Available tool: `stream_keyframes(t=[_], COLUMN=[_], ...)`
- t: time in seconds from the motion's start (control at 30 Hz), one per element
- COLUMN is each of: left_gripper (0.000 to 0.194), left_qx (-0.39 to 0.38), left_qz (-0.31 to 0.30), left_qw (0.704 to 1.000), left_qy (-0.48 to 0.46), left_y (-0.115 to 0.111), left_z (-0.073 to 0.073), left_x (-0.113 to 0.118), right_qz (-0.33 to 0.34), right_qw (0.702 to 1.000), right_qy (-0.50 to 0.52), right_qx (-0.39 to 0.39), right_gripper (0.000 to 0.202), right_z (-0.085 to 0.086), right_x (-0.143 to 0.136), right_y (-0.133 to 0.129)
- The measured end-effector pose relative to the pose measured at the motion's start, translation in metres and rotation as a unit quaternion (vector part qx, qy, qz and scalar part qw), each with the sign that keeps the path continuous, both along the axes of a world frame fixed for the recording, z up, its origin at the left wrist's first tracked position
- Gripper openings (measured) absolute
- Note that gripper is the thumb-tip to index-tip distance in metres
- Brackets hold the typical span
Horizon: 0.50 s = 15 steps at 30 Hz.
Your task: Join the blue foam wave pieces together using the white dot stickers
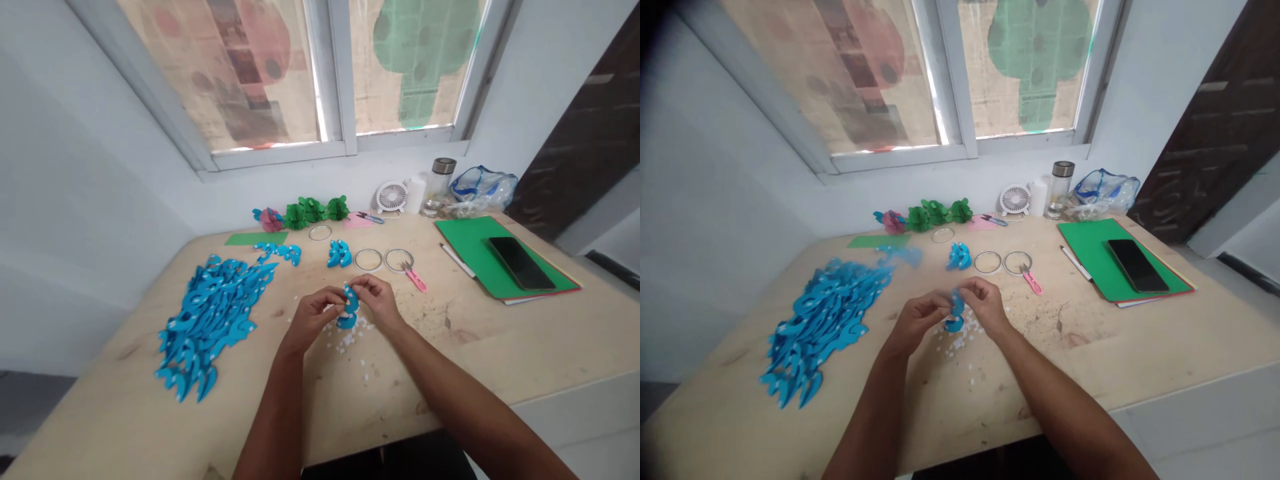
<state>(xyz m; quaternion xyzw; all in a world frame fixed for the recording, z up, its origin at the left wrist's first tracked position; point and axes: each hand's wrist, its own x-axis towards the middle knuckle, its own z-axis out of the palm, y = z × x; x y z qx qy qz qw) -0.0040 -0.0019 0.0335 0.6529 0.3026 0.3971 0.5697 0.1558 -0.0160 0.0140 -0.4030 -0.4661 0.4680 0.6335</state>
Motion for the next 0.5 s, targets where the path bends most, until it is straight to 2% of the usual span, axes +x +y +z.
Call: stream_keyframes(t=[0.17,0.5], left_gripper=[0.015,0.007], left_qx=[0.036,0.117], left_qz=[0.0,0.05], left_qw=[0.999,0.991], left_qy=[0.01,0.053], left_y=[-0.001,-0.005], left_z=[0.006,0.016], left_x=[-0.003,-0.004], right_qz=[0.003,-0.016], right_qw=[1.0,0.978], right_qy=[-0.003,-0.184], right_qx=[0.001,0.094], right_gripper=[0.019,0.016], right_z=[-0.004,0.002], right_x=[-0.003,0.002], right_y=[0.001,-0.003])
